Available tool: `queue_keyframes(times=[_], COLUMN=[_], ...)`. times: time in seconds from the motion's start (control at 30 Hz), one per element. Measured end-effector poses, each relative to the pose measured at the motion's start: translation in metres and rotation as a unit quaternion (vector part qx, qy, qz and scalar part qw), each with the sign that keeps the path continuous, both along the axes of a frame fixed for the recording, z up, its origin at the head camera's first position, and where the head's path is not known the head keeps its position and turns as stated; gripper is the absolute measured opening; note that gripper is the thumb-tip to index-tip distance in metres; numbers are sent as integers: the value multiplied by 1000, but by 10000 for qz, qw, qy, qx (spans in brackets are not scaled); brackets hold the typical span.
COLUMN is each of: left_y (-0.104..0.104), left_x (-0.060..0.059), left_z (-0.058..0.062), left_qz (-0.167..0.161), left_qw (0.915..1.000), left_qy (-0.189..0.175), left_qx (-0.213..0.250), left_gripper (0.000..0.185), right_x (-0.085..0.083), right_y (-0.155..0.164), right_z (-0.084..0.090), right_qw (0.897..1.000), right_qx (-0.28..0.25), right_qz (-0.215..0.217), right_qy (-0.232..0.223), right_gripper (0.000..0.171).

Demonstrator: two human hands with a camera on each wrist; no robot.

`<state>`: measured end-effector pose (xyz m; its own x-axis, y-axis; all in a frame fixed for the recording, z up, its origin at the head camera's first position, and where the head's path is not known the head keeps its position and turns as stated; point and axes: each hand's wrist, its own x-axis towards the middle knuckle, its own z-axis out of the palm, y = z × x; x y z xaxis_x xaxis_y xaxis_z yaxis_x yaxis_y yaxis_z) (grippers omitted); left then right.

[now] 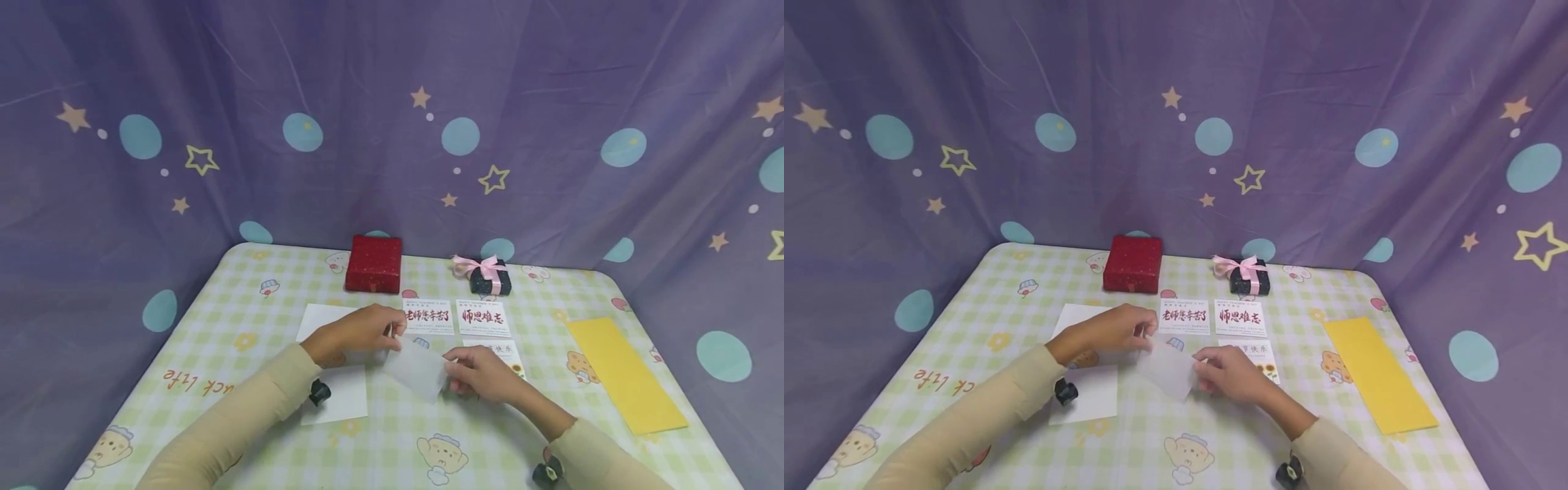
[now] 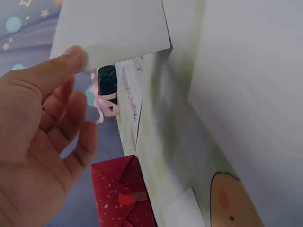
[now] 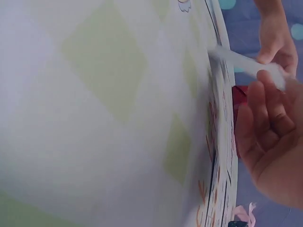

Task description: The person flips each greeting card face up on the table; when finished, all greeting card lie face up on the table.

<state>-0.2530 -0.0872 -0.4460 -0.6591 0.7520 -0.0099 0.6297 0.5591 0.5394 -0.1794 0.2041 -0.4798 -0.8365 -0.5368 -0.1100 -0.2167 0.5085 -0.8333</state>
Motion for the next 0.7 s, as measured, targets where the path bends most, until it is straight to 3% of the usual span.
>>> queue_keyframes(times=[0.17, 0.27, 0.37, 0.53, 0.7], left_y=[-2, -2, -2, -1, -1], left_x=[0, 1, 3, 6, 5], left_z=[5, 6, 6, 7, 4], left_qz=[-139, -106, 8, 172, 85], left_qw=[9983, 9974, 9971, 9979, 9991], left_qy=[394, 561, 661, 540, 116], left_qx=[414, 436, 387, 314, 402], left_gripper=[26, 20, 13, 19, 28], right_x=[-4, -6, -7, -12, -19], right_y=[3, 1, 0, 1, 5], right_z=[-1, -3, -2, 2, 7], right_qw=[9976, 9965, 9958, 9945, 9950], right_qx=[-594, -785, -793, -486, -43], right_qz=[-120, -130, -451, -904, -689], right_qy=[-336, -255, -123, 200, 722], right_gripper=[42, 45, 42, 30, 48])
